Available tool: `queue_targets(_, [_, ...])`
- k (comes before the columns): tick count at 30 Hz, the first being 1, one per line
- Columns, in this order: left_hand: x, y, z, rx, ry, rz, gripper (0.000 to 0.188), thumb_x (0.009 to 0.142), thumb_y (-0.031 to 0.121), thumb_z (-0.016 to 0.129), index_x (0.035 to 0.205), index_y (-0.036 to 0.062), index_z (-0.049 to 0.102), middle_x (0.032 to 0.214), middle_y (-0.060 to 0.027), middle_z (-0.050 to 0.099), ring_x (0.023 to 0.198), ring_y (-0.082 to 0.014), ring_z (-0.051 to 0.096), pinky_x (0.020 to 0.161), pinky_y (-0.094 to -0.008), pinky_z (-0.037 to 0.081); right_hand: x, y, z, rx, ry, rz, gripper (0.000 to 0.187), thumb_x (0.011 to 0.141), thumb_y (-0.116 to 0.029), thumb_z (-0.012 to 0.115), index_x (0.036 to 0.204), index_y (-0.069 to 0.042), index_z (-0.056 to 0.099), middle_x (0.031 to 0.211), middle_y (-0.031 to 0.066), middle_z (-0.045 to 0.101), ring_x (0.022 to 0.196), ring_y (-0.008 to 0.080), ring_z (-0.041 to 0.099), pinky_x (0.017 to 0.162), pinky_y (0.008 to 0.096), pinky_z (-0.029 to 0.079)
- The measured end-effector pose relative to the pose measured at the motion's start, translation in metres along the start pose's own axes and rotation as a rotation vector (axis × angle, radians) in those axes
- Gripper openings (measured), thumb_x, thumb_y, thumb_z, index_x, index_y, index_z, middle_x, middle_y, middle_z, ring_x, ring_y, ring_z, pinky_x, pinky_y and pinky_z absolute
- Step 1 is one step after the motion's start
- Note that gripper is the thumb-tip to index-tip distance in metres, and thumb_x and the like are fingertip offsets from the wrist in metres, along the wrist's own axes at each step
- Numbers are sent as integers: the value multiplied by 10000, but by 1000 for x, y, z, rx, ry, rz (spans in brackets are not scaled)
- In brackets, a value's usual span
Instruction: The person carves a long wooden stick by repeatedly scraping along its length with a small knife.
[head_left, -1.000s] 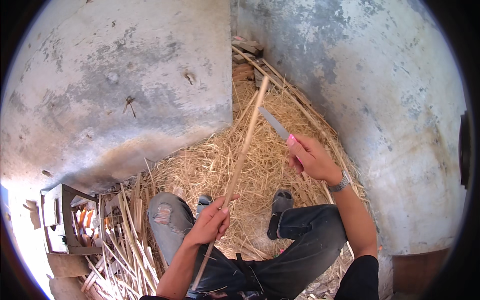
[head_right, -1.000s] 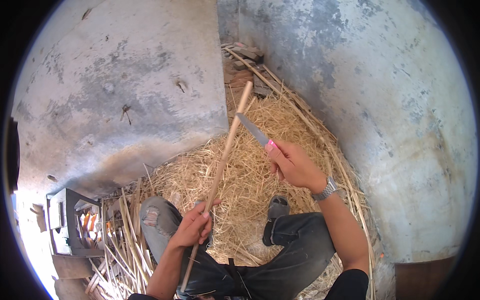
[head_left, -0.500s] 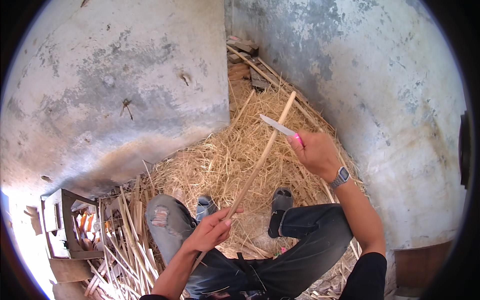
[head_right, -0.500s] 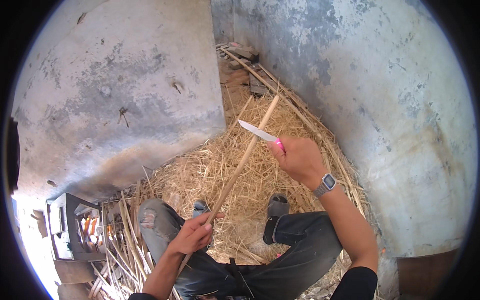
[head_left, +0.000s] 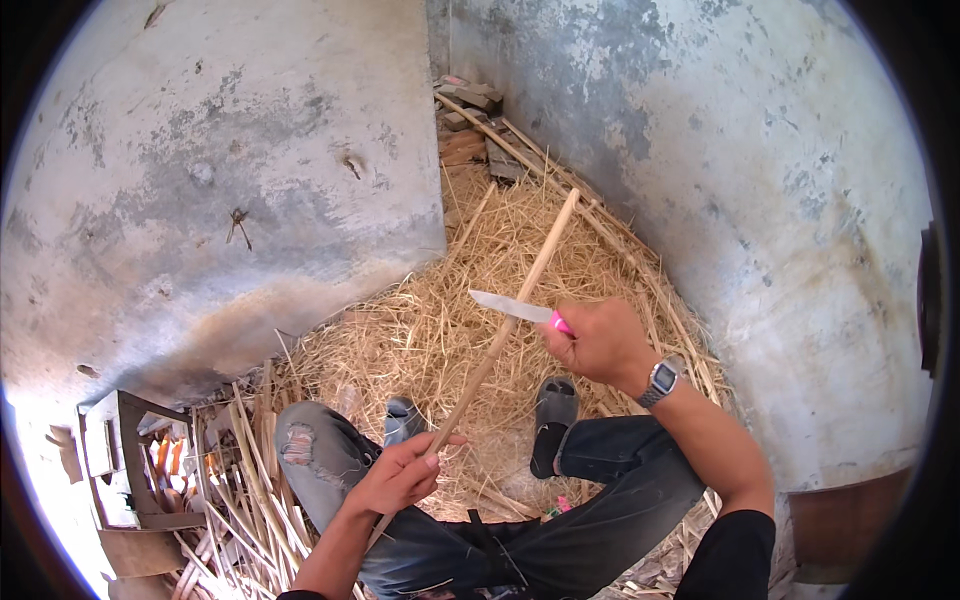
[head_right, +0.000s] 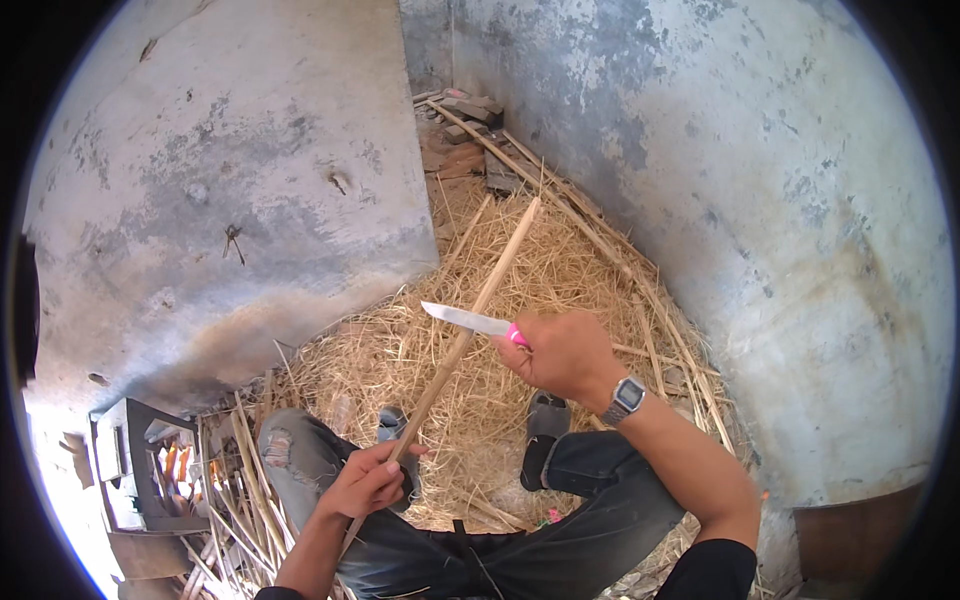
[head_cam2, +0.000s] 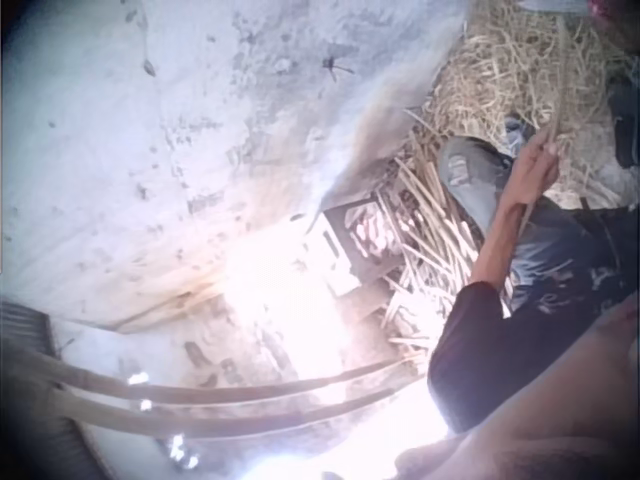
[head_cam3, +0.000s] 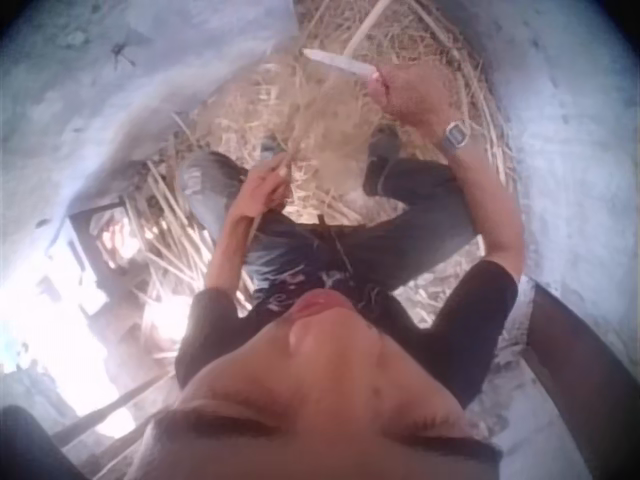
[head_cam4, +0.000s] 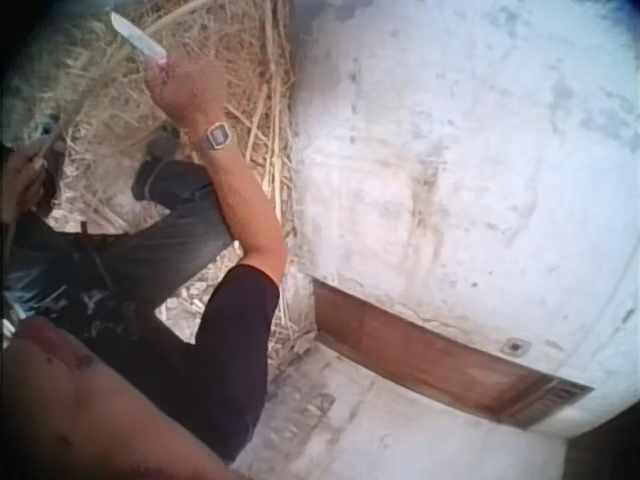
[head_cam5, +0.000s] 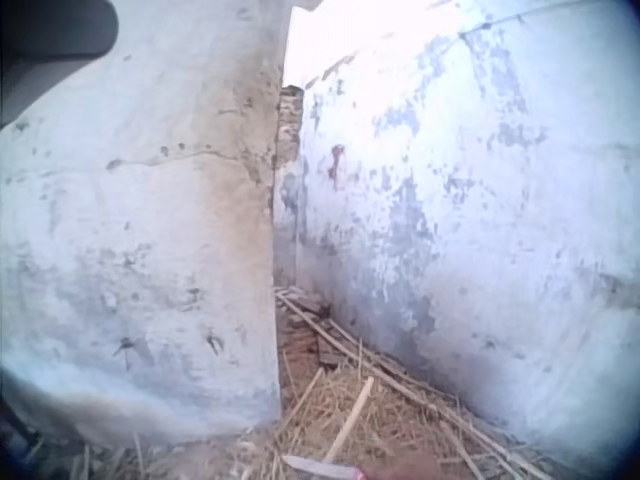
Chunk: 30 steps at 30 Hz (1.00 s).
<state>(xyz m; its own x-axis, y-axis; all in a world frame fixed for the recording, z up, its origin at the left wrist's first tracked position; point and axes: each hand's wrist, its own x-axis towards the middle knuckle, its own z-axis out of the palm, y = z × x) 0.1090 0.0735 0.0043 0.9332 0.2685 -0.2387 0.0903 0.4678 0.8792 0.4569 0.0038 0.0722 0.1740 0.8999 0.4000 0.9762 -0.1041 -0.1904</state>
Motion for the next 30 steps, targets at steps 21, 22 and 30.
queue_targets(21, [0, -5, 3, -175, -45, 24, 450, 1089, 212, 441, 1432, -80, 457, 539, 42, 333, 424, -51, 288, 440, -230, 258, -4, 24, -31, 364, 234, 419, 488, 1007, -431, 561, 717, -40, 600, 559, 163, 572, 544, 338, 608, 507, 454, 440])
queue_targets(22, [-2, -3, 2, -173, -37, 19, 450, 1089, 212, 441, 1432, -80, 457, 539, 42, 333, 424, -51, 288, 440, -230, 258, -4, 6, -28, 274, 105, 325, 481, 1004, -433, 565, 717, -48, 597, 564, 150, 580, 527, 334, 599, 496, 443, 438])
queue_targets(30, [-2, -1, -1, -134, -56, -2, 407, 1099, 236, 421, 1358, -74, 471, 535, 42, 326, 415, -53, 280, 432, -232, 250, 11, 10, -2, 107, 83, -39, 429, 991, -427, 585, 739, -82, 623, 541, 113, 579, 450, 321, 568, 446, 426, 439])
